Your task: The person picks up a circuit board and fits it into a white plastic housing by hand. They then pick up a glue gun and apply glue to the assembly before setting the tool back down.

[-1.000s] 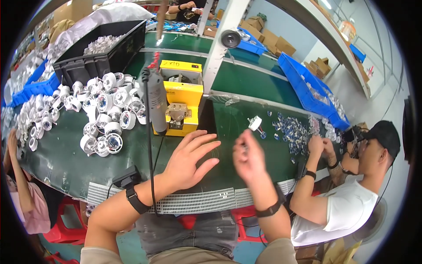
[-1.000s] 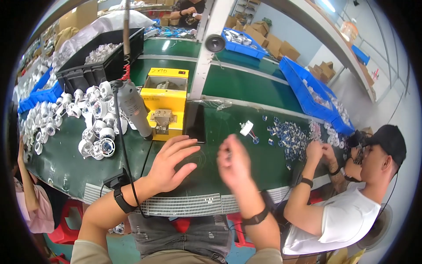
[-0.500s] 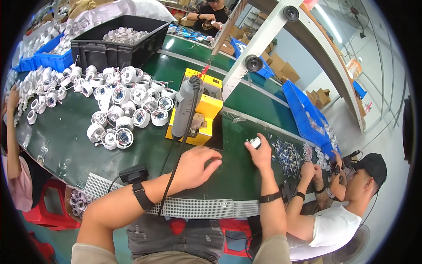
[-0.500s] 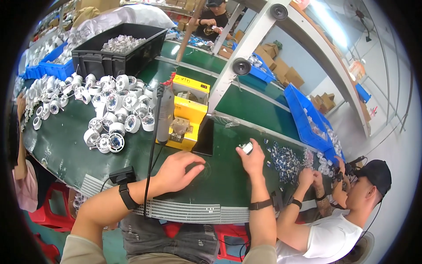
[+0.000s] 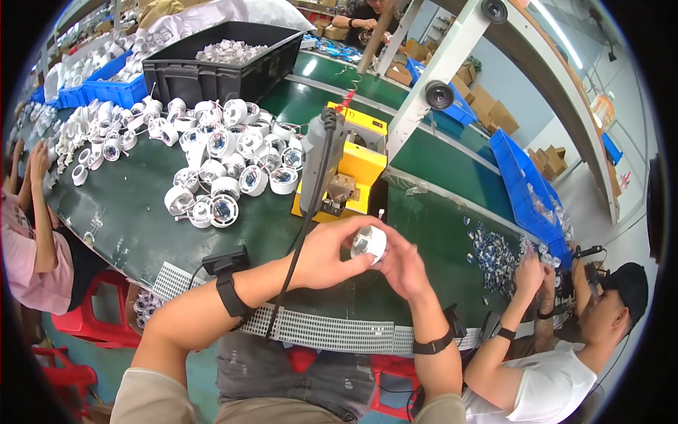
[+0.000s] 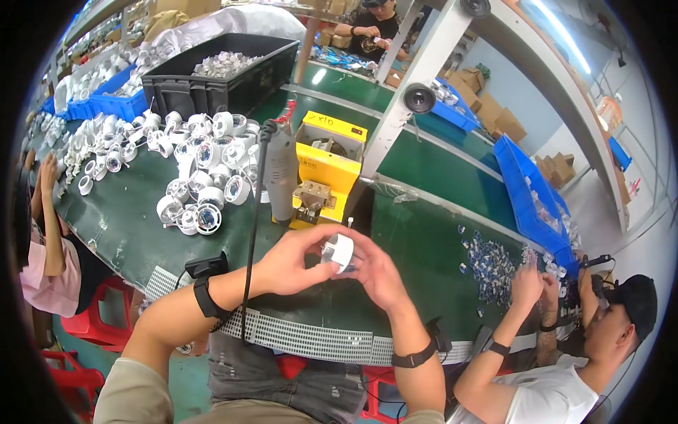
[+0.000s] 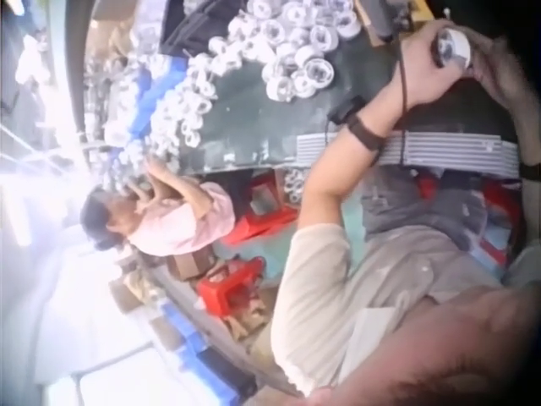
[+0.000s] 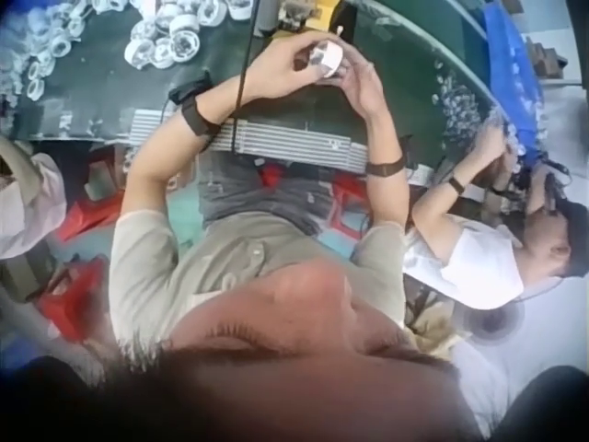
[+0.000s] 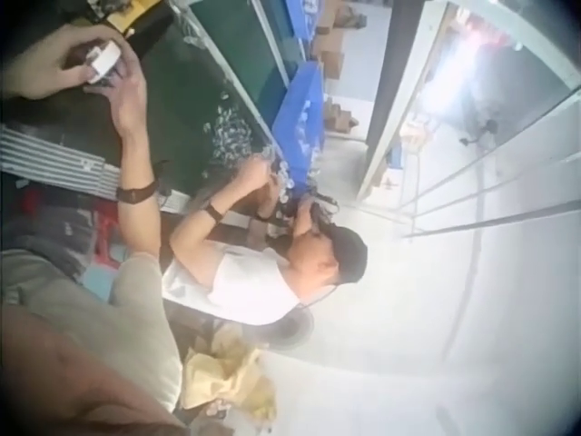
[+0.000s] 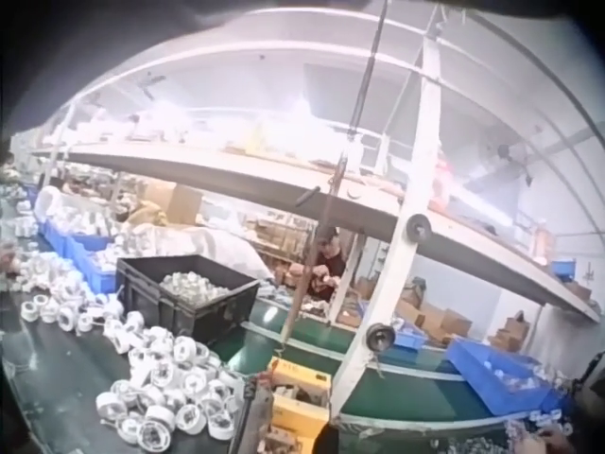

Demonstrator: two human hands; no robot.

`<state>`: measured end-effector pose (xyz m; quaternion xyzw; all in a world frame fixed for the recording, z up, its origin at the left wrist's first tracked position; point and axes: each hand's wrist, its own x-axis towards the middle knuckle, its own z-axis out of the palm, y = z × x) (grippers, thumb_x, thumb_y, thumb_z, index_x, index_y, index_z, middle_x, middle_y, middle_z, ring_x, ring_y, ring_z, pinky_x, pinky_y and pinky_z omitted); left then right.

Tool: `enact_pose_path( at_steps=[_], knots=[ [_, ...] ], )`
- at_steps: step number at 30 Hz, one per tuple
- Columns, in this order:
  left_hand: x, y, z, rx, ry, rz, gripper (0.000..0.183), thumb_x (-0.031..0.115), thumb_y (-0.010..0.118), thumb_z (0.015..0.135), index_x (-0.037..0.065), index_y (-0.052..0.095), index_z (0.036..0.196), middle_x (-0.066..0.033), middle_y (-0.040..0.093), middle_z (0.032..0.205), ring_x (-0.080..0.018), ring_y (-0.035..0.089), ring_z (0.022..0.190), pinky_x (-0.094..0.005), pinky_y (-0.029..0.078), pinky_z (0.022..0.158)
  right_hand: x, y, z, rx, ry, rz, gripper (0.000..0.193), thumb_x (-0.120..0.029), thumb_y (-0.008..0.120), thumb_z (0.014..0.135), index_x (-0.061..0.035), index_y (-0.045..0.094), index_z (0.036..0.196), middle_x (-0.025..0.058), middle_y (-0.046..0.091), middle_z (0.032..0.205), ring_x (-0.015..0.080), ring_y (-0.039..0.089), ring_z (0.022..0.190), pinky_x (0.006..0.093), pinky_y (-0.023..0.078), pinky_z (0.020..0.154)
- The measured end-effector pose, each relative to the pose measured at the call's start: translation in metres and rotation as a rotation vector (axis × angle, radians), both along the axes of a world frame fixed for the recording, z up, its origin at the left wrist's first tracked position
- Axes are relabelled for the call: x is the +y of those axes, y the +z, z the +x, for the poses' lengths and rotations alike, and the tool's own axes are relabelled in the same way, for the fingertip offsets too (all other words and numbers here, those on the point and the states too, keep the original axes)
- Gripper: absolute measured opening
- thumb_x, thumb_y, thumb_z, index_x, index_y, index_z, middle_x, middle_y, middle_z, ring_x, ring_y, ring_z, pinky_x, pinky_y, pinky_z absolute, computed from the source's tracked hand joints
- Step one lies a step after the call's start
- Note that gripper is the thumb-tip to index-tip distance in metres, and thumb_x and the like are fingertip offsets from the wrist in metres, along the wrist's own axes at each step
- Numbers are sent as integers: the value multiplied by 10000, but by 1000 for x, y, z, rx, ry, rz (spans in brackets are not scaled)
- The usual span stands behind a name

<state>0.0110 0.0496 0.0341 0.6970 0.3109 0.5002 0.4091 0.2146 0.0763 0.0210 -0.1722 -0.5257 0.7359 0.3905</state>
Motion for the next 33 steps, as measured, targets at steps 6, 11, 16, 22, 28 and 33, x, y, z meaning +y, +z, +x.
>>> enact_pose_path(
  at_steps=[6,11,16,22,28,33],
  knots=[
    [-6,12,-3,277,34,256,472,68,654,783,4,512,1228,-152,612,1127,-253,628,1018,-364,491,916,-2,-2,12,-195,-153,-169,260,-188,541,970,20,613,1108,79,665,977,163,651,883,336,544,800],
    [-3,2,-18,37,-64,-11,460,79,625,803,16,503,1242,-95,564,1159,-194,553,1080,-329,450,937,-8,-3,2,17,0,-188,236,-172,577,954,14,588,1099,72,639,1007,171,618,929,340,502,849],
    [-9,2,-20,-109,-157,-256,370,87,517,889,-4,504,1247,-73,570,1134,-143,547,1046,-305,441,923,-15,-1,-15,-163,-105,-91,178,-130,558,959,8,590,1068,82,624,1007,160,600,934,319,489,860],
    [-1,-3,-28,-379,-50,-771,364,296,381,978,21,573,1121,-93,625,834,-177,593,611,-270,429,468,-19,1,-20,-119,-277,93,79,-95,545,951,-17,548,966,70,614,864,167,591,848,319,479,802],
    [-6,2,-22,-348,-62,-804,408,346,361,997,18,543,1157,-99,614,817,-171,593,584,-263,418,445,-33,-3,-39,-437,-500,324,83,-60,667,871,13,630,886,16,624,795,74,565,724,226,461,668],
    [-8,-6,-18,-289,-76,-768,438,350,317,1017,1,511,1196,-93,590,874,-167,591,579,-261,477,474,-38,3,-43,-661,-634,617,100,-70,666,877,21,623,871,-15,601,760,59,529,677,206,431,631]
  ],
)
